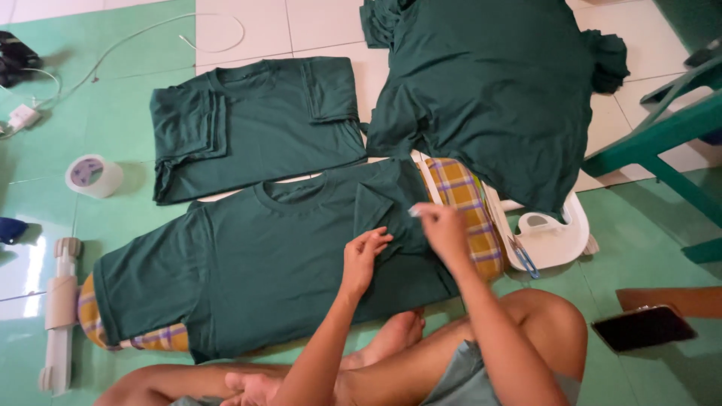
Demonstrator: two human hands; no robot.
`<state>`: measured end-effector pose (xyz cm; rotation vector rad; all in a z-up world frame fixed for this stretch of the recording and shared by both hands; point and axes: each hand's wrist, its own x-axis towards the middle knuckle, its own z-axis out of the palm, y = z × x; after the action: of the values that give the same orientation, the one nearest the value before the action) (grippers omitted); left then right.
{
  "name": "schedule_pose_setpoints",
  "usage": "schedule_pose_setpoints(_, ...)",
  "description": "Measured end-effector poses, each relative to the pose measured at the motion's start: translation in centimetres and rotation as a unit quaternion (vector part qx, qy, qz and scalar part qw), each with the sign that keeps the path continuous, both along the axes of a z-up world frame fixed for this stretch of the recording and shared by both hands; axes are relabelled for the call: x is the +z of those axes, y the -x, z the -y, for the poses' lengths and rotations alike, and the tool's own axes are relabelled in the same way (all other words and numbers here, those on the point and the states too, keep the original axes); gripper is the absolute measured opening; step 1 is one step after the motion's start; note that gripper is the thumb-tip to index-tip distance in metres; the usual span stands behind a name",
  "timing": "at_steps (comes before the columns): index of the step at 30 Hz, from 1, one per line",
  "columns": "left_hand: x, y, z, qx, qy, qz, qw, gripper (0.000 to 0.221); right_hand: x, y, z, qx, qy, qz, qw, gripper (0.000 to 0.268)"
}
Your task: Smoothing green t-shirts on a small ironing board and positioning a large syringe tool on the fabric.
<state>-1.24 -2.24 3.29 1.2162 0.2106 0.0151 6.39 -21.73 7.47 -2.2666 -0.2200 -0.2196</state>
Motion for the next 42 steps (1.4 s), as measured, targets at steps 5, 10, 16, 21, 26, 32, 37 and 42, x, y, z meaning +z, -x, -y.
schedule_pose_setpoints(5, 0.3, 1.9, 1.9, 0.024, -0.343, 0.127, 0.930, 0.015, -1.2, -5.7, 7.1, -0.126, -0.038, -0.093, 0.987, 0.023)
schedule_pose_setpoints(10, -1.3, 1.5, 2.6, 0.057, -0.458, 0.200, 0.864, 0.004, -5.4, -11.4, 7.3, -0.168, -0.186, -0.114, 0.961, 0.029)
schedule_pose_setpoints(16, -1.6, 1.4, 2.6, 0.045, -0.492, 0.216, 0.842, 0.007, -3.8, -12.9, 5.4, -0.150, -0.061, -0.116, 0.980, 0.021)
schedule_pose_setpoints(21, -0.4, 1.2, 2.7, 0.060, -0.496, 0.236, 0.834, 0.010, -3.7, -14.4, 5.2, -0.096, 0.003, -0.119, 0.988, 0.020)
schedule_pose_setpoints(26, -0.1, 1.3, 2.9, 0.060, -0.499, 0.236, 0.832, 0.010, -3.4, -14.0, 4.2, -0.086, 0.030, -0.119, 0.989, 0.020)
schedule_pose_setpoints(32, 0.3, 1.3, 2.9, 0.054, -0.490, 0.232, 0.838, 0.010, -4.6, -13.9, 3.3, -0.112, 0.035, -0.018, 0.993, 0.013)
schedule_pose_setpoints(37, 0.0, 1.2, 2.8, 0.056, -0.498, 0.229, 0.834, 0.010, -4.7, -13.9, 2.9, -0.074, 0.031, -0.026, 0.996, 0.011)
schedule_pose_setpoints(42, -0.2, 1.2, 2.8, 0.069, -0.493, 0.262, 0.827, 0.010, -2.7, -11.2, 2.1, -0.078, 0.043, 0.129, 0.988, 0.028)
